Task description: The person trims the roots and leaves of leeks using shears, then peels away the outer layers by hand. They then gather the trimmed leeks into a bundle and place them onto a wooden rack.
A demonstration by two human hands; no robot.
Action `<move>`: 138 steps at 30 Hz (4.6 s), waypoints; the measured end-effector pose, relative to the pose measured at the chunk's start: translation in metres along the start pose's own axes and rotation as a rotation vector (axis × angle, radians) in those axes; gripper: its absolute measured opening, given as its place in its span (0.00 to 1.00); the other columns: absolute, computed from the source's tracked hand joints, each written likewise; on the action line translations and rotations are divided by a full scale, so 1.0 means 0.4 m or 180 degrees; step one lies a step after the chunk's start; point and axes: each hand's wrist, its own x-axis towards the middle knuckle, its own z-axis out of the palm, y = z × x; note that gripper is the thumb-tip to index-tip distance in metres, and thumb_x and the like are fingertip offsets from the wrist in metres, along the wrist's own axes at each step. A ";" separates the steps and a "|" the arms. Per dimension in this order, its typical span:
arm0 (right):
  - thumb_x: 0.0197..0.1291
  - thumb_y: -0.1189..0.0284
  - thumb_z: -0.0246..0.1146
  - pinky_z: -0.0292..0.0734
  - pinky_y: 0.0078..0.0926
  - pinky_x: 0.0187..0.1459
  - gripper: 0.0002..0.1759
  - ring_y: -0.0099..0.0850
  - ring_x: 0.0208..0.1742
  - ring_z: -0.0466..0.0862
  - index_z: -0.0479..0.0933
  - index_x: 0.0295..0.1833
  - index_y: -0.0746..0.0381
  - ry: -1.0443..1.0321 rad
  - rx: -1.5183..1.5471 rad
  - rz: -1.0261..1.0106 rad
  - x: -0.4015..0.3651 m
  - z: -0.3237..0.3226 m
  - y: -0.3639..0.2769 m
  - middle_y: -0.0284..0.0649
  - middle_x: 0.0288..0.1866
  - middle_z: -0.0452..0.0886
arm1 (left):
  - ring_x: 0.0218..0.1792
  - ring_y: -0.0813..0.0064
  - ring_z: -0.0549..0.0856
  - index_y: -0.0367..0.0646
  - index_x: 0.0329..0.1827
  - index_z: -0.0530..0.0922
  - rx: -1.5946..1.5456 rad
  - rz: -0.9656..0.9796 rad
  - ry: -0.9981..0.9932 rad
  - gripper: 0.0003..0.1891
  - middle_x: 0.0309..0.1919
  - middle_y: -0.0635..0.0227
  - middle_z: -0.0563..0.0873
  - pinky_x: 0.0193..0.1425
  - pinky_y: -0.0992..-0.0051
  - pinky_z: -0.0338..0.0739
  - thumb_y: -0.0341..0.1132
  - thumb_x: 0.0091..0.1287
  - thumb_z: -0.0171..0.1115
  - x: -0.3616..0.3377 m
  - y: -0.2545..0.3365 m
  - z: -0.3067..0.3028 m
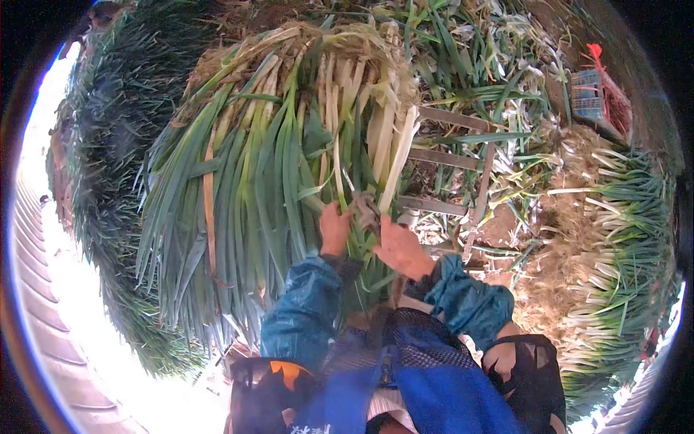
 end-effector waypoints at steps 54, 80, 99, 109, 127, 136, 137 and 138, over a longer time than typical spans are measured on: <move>0.50 0.65 0.65 0.76 0.44 0.31 0.38 0.54 0.33 0.80 0.55 0.60 0.72 -0.0602 0.0011 0.0116 -0.004 -0.083 -0.215 0.58 0.36 0.76 | 0.22 0.53 0.81 0.43 0.35 0.71 0.1958 0.0647 0.0314 0.08 0.20 0.59 0.79 0.26 0.58 0.74 0.30 0.52 0.58 -0.377 -0.121 -0.238; 0.49 0.66 0.65 0.77 0.44 0.26 0.32 0.51 0.27 0.82 0.59 0.52 0.74 -0.0439 -0.0217 0.0066 -0.047 -0.045 -0.121 0.54 0.26 0.78 | 0.45 0.51 0.78 0.39 0.37 0.74 0.1143 0.0047 0.0538 0.19 0.39 0.54 0.78 0.46 0.59 0.72 0.38 0.46 0.69 0.062 0.055 -0.145; 0.50 0.66 0.60 0.74 0.48 0.31 0.24 0.53 0.31 0.79 0.60 0.45 0.70 0.0037 -0.0713 0.0616 0.264 0.053 -0.164 0.54 0.27 0.77 | 0.47 0.51 0.80 0.41 0.52 0.73 0.0225 -0.0031 -0.0174 0.26 0.43 0.51 0.82 0.50 0.59 0.73 0.38 0.48 0.67 0.038 -0.029 -0.216; 0.53 0.68 0.57 0.76 0.49 0.36 0.18 0.56 0.36 0.81 0.64 0.42 0.72 0.0285 -0.0734 0.1230 0.393 0.026 -0.190 0.60 0.31 0.79 | 0.40 0.54 0.83 0.45 0.49 0.76 -0.0024 -0.0039 -0.0465 0.26 0.37 0.54 0.84 0.44 0.62 0.76 0.39 0.45 0.71 0.053 -0.074 -0.232; 0.51 0.70 0.58 0.75 0.51 0.35 0.19 0.57 0.33 0.80 0.61 0.44 0.70 0.0220 -0.0940 0.1056 0.370 0.009 -0.183 0.58 0.27 0.78 | 0.38 0.48 0.82 0.42 0.45 0.68 0.0589 0.0261 -0.0844 0.18 0.35 0.50 0.82 0.42 0.55 0.76 0.31 0.50 0.60 0.056 -0.025 -0.235; 0.50 0.65 0.61 0.72 0.50 0.34 0.28 0.57 0.33 0.77 0.60 0.49 0.71 0.0086 -0.0597 0.1199 0.362 0.034 -0.187 0.58 0.30 0.75 | 0.32 0.48 0.83 0.39 0.27 0.76 0.1516 0.1562 -0.1433 0.16 0.31 0.50 0.82 0.35 0.57 0.77 0.46 0.53 0.61 0.218 0.044 -0.392; 0.50 0.65 0.62 0.72 0.49 0.35 0.26 0.57 0.34 0.77 0.60 0.48 0.70 0.0135 -0.0531 0.1241 0.354 0.026 -0.176 0.58 0.30 0.75 | 0.38 0.53 0.82 0.40 0.34 0.77 0.1228 0.1682 -0.1163 0.16 0.34 0.54 0.82 0.42 0.58 0.77 0.46 0.54 0.60 0.286 0.063 -0.464; 0.50 0.65 0.62 0.72 0.49 0.35 0.25 0.57 0.34 0.77 0.60 0.47 0.69 0.0187 -0.0456 0.1287 0.350 0.024 -0.173 0.59 0.31 0.75 | 0.38 0.54 0.82 0.40 0.32 0.77 0.1555 0.1529 -0.0635 0.17 0.33 0.55 0.82 0.40 0.59 0.77 0.46 0.54 0.61 0.352 0.112 -0.539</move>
